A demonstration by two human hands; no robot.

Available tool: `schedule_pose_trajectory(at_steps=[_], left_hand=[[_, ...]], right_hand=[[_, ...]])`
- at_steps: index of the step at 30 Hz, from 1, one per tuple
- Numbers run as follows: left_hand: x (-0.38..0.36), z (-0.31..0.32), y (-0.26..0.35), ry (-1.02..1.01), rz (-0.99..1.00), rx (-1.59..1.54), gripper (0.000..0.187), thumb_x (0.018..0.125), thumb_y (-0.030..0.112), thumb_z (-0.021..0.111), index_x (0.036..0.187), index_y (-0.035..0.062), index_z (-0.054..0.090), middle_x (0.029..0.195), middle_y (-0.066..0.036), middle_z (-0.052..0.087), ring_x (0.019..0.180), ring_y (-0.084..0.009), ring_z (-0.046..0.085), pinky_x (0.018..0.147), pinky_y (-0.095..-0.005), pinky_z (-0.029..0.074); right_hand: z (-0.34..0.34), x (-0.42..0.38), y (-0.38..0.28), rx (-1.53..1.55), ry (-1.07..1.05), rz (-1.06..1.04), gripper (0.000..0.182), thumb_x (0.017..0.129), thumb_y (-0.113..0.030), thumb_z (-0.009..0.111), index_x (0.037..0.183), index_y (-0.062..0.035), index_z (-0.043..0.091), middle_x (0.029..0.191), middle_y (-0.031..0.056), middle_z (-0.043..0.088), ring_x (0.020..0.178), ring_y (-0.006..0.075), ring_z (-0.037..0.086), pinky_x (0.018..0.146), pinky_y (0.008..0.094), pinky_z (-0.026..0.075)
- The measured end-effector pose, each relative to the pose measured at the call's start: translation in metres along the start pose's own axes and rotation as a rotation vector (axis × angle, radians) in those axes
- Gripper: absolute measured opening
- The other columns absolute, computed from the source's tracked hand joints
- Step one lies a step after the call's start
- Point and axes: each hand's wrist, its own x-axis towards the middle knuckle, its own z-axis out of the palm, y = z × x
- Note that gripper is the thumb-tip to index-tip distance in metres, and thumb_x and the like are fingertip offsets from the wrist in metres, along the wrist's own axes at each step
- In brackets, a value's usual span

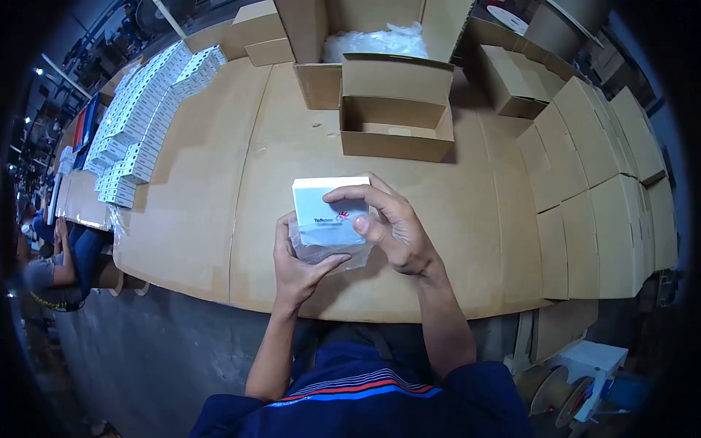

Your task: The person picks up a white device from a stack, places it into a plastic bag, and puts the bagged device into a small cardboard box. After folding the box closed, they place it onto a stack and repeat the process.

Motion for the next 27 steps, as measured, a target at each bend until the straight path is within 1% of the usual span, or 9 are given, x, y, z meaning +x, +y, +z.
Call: schedule_pose_trajectory(at_steps=[5, 8, 9, 12, 13, 16, 17, 21, 27], left_hand=[[0.002, -0.006, -0.005, -0.038, -0.033, 0.041, 0.07, 0.076, 0.006, 0.092, 0.13, -0.0009, 0.049, 0.118, -0.014, 0.067, 0.109, -0.0197, 0.068, 0.094, -0.0334, 0.057], [-0.003, -0.01, -0.013, -0.058, -0.193, -0.251, 0.051, 0.092, 0.011, 0.078, 0.133, -0.0025, 0.051, 0.119, -0.012, 0.066, 0.109, -0.0166, 0.065, 0.094, -0.0323, 0.054], [-0.004, -0.012, -0.021, -0.077, -0.181, -0.285, 0.038, 0.106, 0.018, 0.061, 0.136, -0.0039, 0.051, 0.12, -0.01, 0.066, 0.109, -0.0146, 0.063, 0.095, -0.0313, 0.052], [-0.01, -0.009, -0.036, 0.034, -0.245, -0.387, 0.038, 0.11, 0.021, 0.053, 0.138, -0.0044, 0.05, 0.121, -0.009, 0.066, 0.108, -0.0129, 0.062, 0.095, -0.0309, 0.051], [-0.011, -0.008, -0.04, 0.065, -0.251, -0.415, 0.039, 0.111, 0.024, 0.051, 0.138, -0.0038, 0.05, 0.122, -0.009, 0.065, 0.108, -0.0124, 0.061, 0.096, -0.031, 0.051], [-0.01, -0.003, -0.039, 0.148, -0.177, -0.43, 0.038, 0.111, 0.025, 0.052, 0.137, -0.0025, 0.052, 0.122, -0.008, 0.065, 0.108, -0.0118, 0.061, 0.095, -0.0304, 0.051], [-0.01, -0.005, -0.043, 0.135, -0.155, -0.4, 0.04, 0.111, 0.029, 0.051, 0.136, -0.0015, 0.053, 0.124, -0.008, 0.065, 0.111, -0.0133, 0.061, 0.098, -0.0318, 0.05], [-0.005, -0.007, -0.051, 0.149, -0.116, -0.298, 0.045, 0.112, 0.035, 0.046, 0.138, -0.0021, 0.052, 0.128, -0.011, 0.063, 0.118, -0.016, 0.059, 0.105, -0.034, 0.046], [0.002, -0.002, -0.033, 0.136, -0.008, -0.223, 0.064, 0.113, 0.045, 0.032, 0.16, 0.0021, 0.028, 0.146, -0.015, 0.05, 0.132, -0.0215, 0.051, 0.114, -0.0381, 0.039]], right_hand=[[0.004, -0.002, 0.013, -0.123, -0.058, 0.094, 0.05, 0.08, 0.003, 0.062, 0.129, -0.002, 0.065, 0.123, 0.0149, 0.059, 0.121, 0.0268, 0.058, 0.109, 0.0369, 0.043], [0.002, 0.0, 0.018, -0.054, -0.092, 0.157, 0.056, 0.076, 0.009, 0.058, 0.13, -0.003, 0.065, 0.128, 0.0156, 0.06, 0.128, 0.028, 0.056, 0.116, 0.0398, 0.04], [-0.004, 0.0, 0.023, -0.103, -0.175, 0.154, 0.063, 0.079, 0.01, 0.057, 0.141, -0.0045, 0.056, 0.138, 0.014, 0.056, 0.134, 0.0277, 0.053, 0.12, 0.0428, 0.037], [0.007, -0.003, 0.031, 0.053, -0.026, 0.154, 0.075, 0.082, 0.01, 0.058, 0.152, -0.0076, 0.042, 0.144, 0.0128, 0.051, 0.135, 0.0277, 0.052, 0.119, 0.0425, 0.038], [0.006, -0.003, 0.031, -0.032, 0.027, 0.157, 0.078, 0.086, 0.004, 0.068, 0.155, -0.0078, 0.033, 0.149, 0.0134, 0.046, 0.135, 0.0264, 0.051, 0.117, 0.0413, 0.041], [0.013, -0.019, 0.036, 0.12, 0.297, 0.365, 0.075, 0.087, -0.006, 0.08, 0.148, -0.0055, 0.036, 0.146, 0.016, 0.048, 0.129, 0.0235, 0.055, 0.111, 0.0363, 0.046], [0.019, -0.026, 0.053, 0.31, 0.391, 0.305, 0.057, 0.088, -0.01, 0.083, 0.133, -0.0027, 0.049, 0.133, 0.0133, 0.058, 0.116, 0.0154, 0.06, 0.098, 0.0282, 0.051], [0.04, -0.035, 0.072, 0.492, 0.502, 0.295, 0.012, 0.096, -0.001, 0.072, 0.106, -0.0012, 0.064, 0.102, 0.0034, 0.068, 0.094, 0.007, 0.061, 0.084, 0.0222, 0.051], [0.049, -0.032, 0.079, 0.505, 0.554, 0.22, 0.011, 0.098, -0.004, 0.07, 0.108, -0.0006, 0.067, 0.104, 0.0058, 0.071, 0.095, 0.0074, 0.063, 0.089, 0.0235, 0.05]])
